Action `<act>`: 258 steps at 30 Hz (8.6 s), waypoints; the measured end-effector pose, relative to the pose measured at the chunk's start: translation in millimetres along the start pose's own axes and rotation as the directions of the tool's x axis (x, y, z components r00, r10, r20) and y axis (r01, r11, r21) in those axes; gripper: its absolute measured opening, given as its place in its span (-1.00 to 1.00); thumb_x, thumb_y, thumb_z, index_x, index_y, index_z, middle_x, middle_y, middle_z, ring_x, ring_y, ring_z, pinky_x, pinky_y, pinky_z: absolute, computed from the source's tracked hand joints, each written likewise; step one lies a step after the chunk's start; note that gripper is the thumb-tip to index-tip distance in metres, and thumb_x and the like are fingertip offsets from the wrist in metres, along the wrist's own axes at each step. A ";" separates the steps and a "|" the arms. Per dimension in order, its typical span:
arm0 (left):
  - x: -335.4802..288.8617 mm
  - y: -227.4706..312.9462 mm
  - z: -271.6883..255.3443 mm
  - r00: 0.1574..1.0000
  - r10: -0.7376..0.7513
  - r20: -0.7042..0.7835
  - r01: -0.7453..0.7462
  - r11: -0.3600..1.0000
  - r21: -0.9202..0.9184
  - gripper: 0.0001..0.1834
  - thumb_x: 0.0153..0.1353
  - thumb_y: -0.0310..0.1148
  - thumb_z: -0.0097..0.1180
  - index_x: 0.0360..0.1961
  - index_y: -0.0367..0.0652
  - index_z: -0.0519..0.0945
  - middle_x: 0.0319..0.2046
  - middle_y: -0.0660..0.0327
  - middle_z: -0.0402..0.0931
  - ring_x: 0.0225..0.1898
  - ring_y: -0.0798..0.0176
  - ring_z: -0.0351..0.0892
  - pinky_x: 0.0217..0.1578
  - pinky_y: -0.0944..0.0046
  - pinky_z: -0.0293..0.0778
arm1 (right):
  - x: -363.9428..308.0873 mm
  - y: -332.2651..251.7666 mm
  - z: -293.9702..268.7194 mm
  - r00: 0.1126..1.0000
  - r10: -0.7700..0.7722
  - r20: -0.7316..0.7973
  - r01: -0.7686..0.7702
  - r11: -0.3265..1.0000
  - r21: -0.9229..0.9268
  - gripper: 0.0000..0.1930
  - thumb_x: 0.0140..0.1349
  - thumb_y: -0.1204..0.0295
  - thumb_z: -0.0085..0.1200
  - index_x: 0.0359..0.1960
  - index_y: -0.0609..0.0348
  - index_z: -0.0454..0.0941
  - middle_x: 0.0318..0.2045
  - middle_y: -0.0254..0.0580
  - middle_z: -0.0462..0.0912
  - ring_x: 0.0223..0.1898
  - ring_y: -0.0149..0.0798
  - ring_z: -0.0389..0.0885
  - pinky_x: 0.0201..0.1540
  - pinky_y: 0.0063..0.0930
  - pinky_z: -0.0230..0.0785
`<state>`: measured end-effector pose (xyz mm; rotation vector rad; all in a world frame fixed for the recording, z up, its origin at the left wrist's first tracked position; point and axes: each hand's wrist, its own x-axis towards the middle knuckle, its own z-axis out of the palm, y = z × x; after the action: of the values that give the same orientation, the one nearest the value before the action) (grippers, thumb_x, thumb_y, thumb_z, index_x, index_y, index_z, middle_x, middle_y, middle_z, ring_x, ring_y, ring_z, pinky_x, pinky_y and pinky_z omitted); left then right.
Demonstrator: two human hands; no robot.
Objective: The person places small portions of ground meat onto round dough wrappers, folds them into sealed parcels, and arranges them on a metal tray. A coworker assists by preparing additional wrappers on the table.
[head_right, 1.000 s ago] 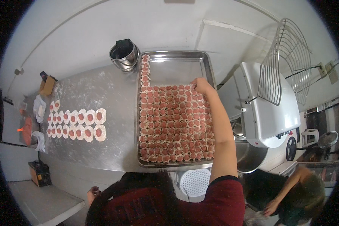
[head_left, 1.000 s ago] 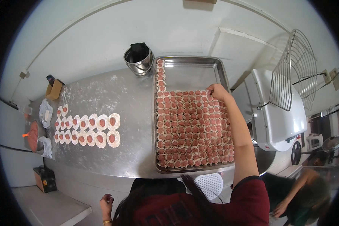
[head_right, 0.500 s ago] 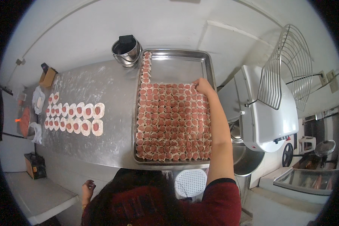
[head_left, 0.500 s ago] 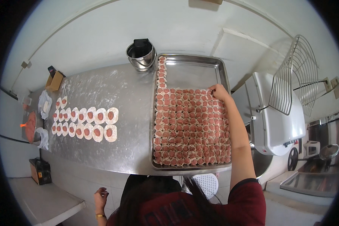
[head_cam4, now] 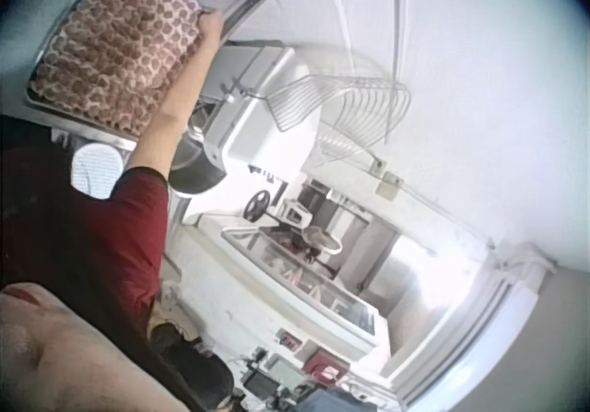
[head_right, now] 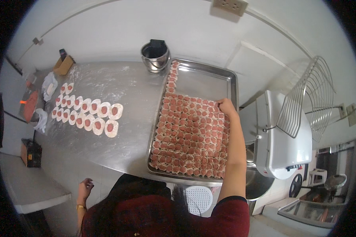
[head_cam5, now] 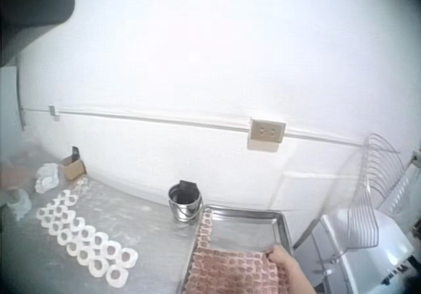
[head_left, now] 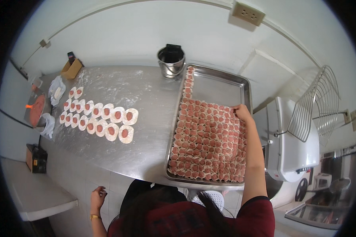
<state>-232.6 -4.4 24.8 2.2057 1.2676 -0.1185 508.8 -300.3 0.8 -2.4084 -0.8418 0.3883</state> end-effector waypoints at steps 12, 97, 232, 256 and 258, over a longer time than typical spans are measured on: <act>170.2 46.8 -119.0 0.924 0.118 -0.363 -0.120 0.993 0.017 -0.76 0.18 -0.29 0.05 -0.35 -0.29 0.56 -0.42 -0.07 0.55 -0.37 -0.12 0.55 -0.34 0.08 0.44 | 10.8 -0.9 -24.2 0.971 0.055 -0.235 0.048 0.910 0.412 -0.59 0.17 0.64 -0.12 0.10 0.36 0.38 0.04 -0.03 0.49 0.09 -0.23 0.44 0.14 -0.45 0.23; 218.7 120.5 -30.9 0.703 0.543 0.459 0.528 0.032 -0.848 -0.62 0.29 -0.28 -0.09 0.05 -0.27 0.38 -0.06 0.22 0.47 -0.09 0.35 0.50 -0.05 0.30 0.43 | -178.0 -414.3 289.7 0.903 0.280 0.326 -0.303 -0.124 0.945 -0.83 0.27 0.49 -0.05 -0.15 0.28 0.46 -0.28 -0.14 0.60 -0.25 -0.30 0.63 -0.15 -0.48 0.54; 172.3 150.6 43.3 0.665 0.745 0.051 -0.675 0.628 -0.387 -0.71 -0.06 -0.48 0.28 -0.27 -0.24 0.51 -0.36 0.02 0.56 -0.37 0.02 0.59 -0.38 0.19 0.49 | -213.7 -348.1 269.9 0.984 -0.025 -0.177 0.076 0.954 0.289 -0.68 -0.13 0.72 0.02 -0.26 0.24 0.56 -0.32 -0.03 0.52 -0.22 0.08 0.52 -0.23 -0.18 0.40; 93.5 3.3 17.4 0.963 0.187 -0.195 -0.249 0.891 -0.379 -0.75 -0.02 -0.55 0.26 -0.27 -0.28 0.52 -0.45 0.23 0.53 -0.40 0.37 0.52 -0.33 0.36 0.47 | -142.7 -254.2 176.0 0.930 -0.342 -0.130 0.366 0.859 0.357 -0.73 -0.06 0.57 0.14 -0.24 0.15 0.58 -0.34 -0.16 0.55 -0.36 -0.21 0.58 -0.24 -0.40 0.47; 65.9 -17.5 7.8 0.975 0.062 -0.215 -0.108 0.972 -0.211 -0.74 -0.05 -0.55 0.27 -0.29 -0.29 0.52 -0.43 0.17 0.54 -0.40 0.28 0.55 -0.34 0.31 0.48 | -118.4 -208.3 113.4 0.947 -0.093 -0.308 0.236 0.853 0.467 -0.67 -0.11 0.60 0.19 -0.22 0.10 0.60 -0.32 -0.24 0.61 -0.29 -0.33 0.59 -0.24 -0.45 0.47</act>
<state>-209.4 48.4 -12.6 2.1147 1.2263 0.2817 269.1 -194.9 42.0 -1.8361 -0.7105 0.1662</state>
